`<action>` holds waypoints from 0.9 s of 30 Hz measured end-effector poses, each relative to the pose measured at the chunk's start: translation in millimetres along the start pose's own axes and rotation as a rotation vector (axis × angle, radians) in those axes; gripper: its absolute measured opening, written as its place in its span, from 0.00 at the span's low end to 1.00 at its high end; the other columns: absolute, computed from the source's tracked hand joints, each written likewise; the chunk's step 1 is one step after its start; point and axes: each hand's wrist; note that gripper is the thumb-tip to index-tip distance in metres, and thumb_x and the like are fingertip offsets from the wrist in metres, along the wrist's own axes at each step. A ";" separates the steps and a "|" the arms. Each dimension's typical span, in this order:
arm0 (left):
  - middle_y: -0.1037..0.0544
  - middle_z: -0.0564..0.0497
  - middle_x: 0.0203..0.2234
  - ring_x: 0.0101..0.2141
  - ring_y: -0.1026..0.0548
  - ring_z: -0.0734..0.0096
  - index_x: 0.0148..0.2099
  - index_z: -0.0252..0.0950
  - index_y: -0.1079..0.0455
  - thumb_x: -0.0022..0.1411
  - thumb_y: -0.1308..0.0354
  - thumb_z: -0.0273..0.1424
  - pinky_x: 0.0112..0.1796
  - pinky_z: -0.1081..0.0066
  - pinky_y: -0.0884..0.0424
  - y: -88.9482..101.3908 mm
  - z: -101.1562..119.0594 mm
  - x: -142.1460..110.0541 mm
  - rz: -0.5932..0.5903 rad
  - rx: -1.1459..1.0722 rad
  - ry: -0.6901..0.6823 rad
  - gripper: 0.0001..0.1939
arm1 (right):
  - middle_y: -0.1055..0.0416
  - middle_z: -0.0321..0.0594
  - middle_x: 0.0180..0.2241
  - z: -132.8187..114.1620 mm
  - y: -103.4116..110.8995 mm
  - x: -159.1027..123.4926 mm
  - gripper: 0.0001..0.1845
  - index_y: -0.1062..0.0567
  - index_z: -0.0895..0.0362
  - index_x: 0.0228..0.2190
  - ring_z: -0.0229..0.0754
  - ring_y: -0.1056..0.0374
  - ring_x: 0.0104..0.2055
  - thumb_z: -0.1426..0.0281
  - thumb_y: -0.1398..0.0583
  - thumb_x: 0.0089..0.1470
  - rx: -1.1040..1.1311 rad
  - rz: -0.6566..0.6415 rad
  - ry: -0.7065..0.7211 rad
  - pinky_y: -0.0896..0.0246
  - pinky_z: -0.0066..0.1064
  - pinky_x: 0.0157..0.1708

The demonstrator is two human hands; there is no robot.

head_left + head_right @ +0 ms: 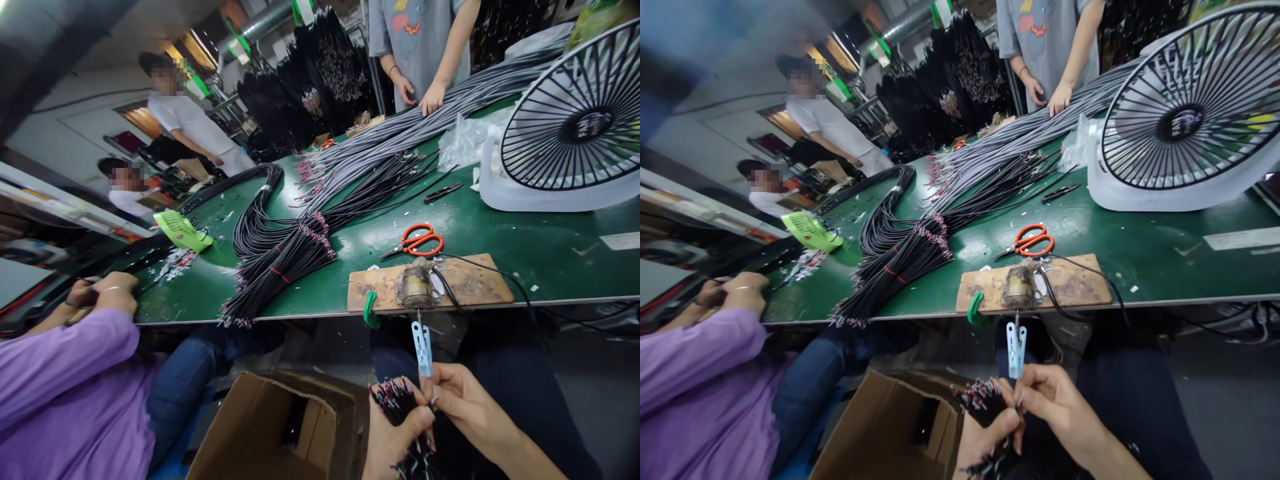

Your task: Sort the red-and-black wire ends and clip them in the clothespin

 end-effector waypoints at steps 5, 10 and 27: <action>0.23 0.50 0.19 0.21 0.27 0.70 0.23 0.35 0.23 0.47 0.26 0.40 0.27 0.72 0.31 1.9 12.7 2.7 0.092 0.314 -0.326 0.14 | 0.29 0.38 0.26 -34.9 8.5 18.3 0.21 0.22 0.58 0.26 0.41 0.35 0.32 0.53 0.36 0.56 -0.333 0.187 0.114 0.38 0.31 0.35; 0.20 0.50 0.20 0.22 0.25 0.66 0.24 0.38 0.20 0.48 0.28 0.30 0.29 0.70 0.30 4.0 30.5 6.1 0.091 0.433 -0.438 0.05 | 0.28 0.38 0.23 -52.8 0.0 44.8 0.26 0.21 0.59 0.23 0.41 0.38 0.28 0.47 0.33 0.48 -0.256 0.197 0.130 0.43 0.30 0.29; 0.24 0.51 0.18 0.23 0.26 0.66 0.23 0.36 0.23 0.53 0.35 0.30 0.31 0.70 0.34 -0.7 33.9 11.0 0.102 0.544 -0.354 0.08 | 0.29 0.41 0.27 -10.9 4.3 51.4 0.31 0.19 0.60 0.33 0.39 0.35 0.29 0.43 0.40 0.53 0.229 0.054 -0.002 0.41 0.29 0.29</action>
Point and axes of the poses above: each hand's wrist, its own x-axis towards the middle knuckle, its own y-axis out of the back of the hand, z = x × y
